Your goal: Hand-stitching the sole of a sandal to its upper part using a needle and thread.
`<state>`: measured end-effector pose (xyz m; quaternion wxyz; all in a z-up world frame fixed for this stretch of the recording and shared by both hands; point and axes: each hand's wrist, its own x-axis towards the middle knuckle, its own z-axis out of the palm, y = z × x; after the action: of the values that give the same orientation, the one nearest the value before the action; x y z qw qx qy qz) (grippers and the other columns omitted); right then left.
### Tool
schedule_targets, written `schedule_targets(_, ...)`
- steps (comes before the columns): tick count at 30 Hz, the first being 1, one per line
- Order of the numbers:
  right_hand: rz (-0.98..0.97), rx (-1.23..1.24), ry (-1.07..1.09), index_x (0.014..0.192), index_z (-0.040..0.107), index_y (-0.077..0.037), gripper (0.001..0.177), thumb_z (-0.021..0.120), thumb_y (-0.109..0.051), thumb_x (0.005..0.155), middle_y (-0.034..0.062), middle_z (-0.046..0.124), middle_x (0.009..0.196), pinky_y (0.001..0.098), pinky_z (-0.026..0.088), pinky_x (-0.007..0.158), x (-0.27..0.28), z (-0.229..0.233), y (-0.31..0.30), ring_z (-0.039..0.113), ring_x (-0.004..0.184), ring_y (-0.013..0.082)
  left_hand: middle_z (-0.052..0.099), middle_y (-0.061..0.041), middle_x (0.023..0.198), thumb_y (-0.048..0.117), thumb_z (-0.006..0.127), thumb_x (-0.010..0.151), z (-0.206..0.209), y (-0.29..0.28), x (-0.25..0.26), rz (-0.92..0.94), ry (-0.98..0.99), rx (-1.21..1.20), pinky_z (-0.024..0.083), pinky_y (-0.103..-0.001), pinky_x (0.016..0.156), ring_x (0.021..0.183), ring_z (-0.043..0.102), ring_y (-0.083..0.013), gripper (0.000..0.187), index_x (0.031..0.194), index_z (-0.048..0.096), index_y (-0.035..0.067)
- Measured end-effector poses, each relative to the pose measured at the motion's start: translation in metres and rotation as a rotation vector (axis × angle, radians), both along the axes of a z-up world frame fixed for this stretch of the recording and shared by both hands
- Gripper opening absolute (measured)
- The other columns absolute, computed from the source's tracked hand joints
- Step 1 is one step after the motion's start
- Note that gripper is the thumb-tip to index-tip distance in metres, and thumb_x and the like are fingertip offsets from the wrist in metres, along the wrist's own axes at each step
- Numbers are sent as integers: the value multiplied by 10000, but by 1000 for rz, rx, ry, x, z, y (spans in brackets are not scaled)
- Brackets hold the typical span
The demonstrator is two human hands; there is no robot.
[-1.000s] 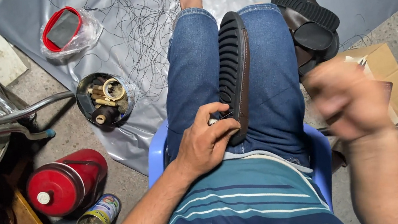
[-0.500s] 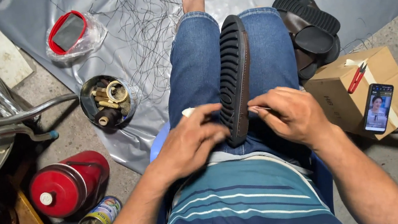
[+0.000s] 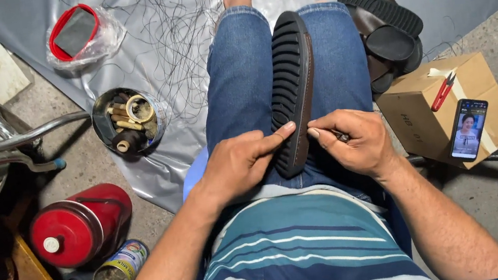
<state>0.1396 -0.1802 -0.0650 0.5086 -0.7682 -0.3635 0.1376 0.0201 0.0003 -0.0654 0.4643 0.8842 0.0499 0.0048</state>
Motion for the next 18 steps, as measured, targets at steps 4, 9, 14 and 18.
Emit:
schedule_targets(4,54,-159,40,860,701,-116,104,646,-103,774,132,618,609,378,468,519,-1,17,-2,611,573,316,618,-150,699,150,548,877,14,16,3,-35,25,-198,474,-428,543,703,625,-369,266,1128,615,205)
schedule_targets(9,330,-312,41,1199,518,-46,399,543,-138,811,181,575,1020,417,451,821,18,67,-24,565,964,324,634,-107,863,258,489,884,15,61,-7,328,264,-481,420,-312,680,793,571,-211,281,1046,670,117)
schedule_targets(14,408,-396,-306,1269,492,-202,451,544,-81,838,39,593,962,319,468,625,28,53,-26,581,800,201,390,-206,1336,284,528,889,-3,71,-19,539,348,634,461,-537,746,897,543,-447,274,1030,661,90)
schedule_targets(18,455,-517,-390,1194,566,-282,444,605,-146,773,-29,602,976,321,489,542,28,41,-19,588,795,179,506,-224,1223,251,569,865,12,13,-4,204,-174,234,350,-460,990,1159,479,-367,275,1082,592,85)
